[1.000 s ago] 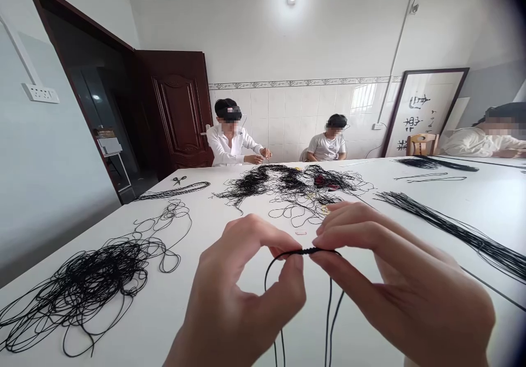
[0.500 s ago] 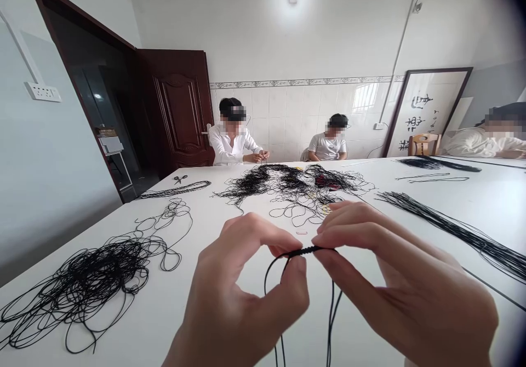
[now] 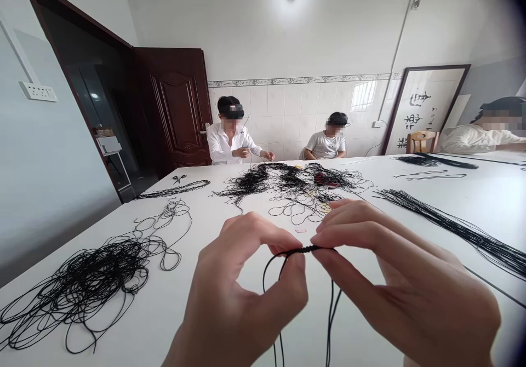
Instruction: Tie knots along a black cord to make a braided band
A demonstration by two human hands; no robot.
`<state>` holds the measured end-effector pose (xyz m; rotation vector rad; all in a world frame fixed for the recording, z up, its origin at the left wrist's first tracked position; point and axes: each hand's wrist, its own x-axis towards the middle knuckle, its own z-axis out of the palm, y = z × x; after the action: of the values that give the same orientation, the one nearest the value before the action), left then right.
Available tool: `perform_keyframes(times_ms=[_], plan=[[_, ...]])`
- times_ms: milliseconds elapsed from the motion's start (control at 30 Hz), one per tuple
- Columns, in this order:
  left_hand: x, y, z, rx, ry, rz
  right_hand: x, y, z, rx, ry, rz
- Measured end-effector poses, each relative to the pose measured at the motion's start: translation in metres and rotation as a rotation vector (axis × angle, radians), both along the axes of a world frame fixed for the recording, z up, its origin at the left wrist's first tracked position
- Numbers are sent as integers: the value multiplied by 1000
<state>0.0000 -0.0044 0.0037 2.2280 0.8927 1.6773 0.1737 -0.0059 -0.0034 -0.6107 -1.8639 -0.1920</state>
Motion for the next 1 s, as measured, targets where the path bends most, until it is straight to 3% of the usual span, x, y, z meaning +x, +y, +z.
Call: perform_keyframes(times_ms=[1000], plan=[[0, 1, -1, -33, 6, 5, 0, 1, -2, -5, -12, 32]])
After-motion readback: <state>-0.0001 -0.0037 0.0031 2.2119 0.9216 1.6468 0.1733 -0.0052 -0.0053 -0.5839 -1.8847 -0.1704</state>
